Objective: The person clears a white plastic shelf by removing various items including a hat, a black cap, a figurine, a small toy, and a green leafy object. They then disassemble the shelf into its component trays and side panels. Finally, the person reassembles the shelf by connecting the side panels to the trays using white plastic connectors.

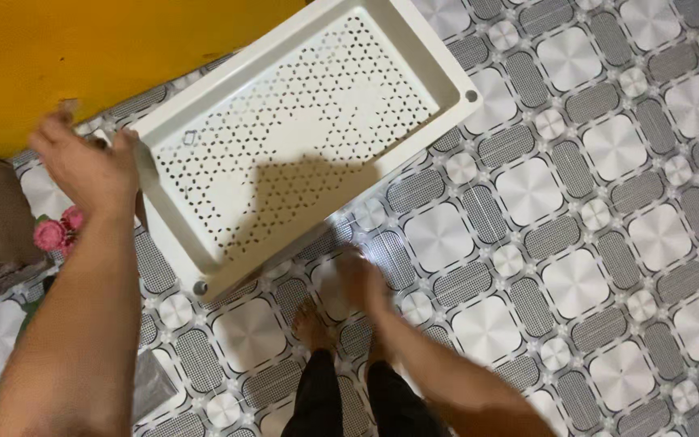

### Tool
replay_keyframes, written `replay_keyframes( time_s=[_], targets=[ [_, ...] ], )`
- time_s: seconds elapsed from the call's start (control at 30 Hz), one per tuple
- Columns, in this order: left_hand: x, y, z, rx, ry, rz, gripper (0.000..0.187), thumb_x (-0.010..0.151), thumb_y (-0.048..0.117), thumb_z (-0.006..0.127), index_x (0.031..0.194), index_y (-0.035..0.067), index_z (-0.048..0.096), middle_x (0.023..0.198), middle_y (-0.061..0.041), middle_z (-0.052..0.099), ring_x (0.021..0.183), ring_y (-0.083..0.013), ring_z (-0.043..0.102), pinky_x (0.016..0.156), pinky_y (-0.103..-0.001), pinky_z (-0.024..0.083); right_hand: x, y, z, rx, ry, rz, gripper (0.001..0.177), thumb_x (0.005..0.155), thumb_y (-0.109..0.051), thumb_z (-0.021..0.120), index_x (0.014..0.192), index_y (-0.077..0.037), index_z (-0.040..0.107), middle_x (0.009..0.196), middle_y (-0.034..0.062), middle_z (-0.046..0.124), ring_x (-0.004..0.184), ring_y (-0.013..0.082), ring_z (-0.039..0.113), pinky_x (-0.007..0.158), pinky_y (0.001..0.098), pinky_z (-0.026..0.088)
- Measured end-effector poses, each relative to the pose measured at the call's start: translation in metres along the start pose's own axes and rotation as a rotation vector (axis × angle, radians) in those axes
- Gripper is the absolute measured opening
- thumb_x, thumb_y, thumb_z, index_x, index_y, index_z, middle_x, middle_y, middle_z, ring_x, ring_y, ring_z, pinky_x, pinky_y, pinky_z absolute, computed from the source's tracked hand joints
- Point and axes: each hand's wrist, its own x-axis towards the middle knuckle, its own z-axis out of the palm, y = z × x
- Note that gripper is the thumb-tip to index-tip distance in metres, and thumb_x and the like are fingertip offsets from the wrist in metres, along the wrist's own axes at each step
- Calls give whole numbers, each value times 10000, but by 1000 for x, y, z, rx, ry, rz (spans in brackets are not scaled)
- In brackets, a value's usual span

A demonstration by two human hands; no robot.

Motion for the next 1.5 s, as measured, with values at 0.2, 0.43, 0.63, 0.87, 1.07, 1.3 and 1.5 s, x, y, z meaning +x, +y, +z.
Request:
replay_keyframes(
  time_s=[0.2,0.43,0.63,0.87,1.07,1.3,1.5],
  targets=[
    [-46,172,0,-419,-415,439,750,884,237,894,1451,-84,522,1420,-318,551,1282,-466,532,1057,-502,401,151,33,-175,-114,490,-198,780,893,-103,802,1517,42,358,1509,250,491,1360,360,521,1095,408,442],
    [-162,300,39,-7,-233,589,374,867,200,734,1217,115,634,1119,-76,647,1049,-288,622,879,-476,485,208,-13,-198,70,122,-220,690,846,-42,724,1484,-38,461,1450,159,605,1353,268,574,1056,354,520],
    [-164,270,31,42,-481,718,374,871,368,727,1125,110,631,1073,-75,637,1055,-291,608,887,-485,484,159,-8,-186,-113,246,-220,516,941,-55,751,1398,-25,514,1227,141,717,1141,244,698,897,325,574],
    [-147,220,-3,40,-637,830,360,885,349,750,1141,113,661,1108,-62,658,1087,-272,602,920,-456,474,81,-20,-147,35,245,-221,621,808,-56,778,1376,-22,527,1252,124,638,1170,229,635,830,339,659],
    [-179,189,-38,-124,-182,560,570,762,90,808,1281,48,574,1347,-173,535,1274,-361,516,1079,-479,430,33,-43,-100,-123,243,-33,525,775,-217,893,1174,-51,595,1147,104,729,1026,220,754,788,308,653],
    [-269,240,1,-1433,-469,-866,604,843,265,733,1368,50,524,1300,-107,550,1154,-212,542,911,-327,484,20,-65,-88,-378,105,-184,1067,656,-292,922,1497,-37,317,1263,231,604,1048,399,668,827,457,581],
    [-261,253,51,-1732,-376,-995,485,850,151,792,1256,31,556,1100,-70,661,950,-169,647,787,-319,542,29,-66,-71,-314,177,-337,769,760,-162,825,1417,-32,446,1245,250,660,1082,458,667,861,477,578]
  ],
)
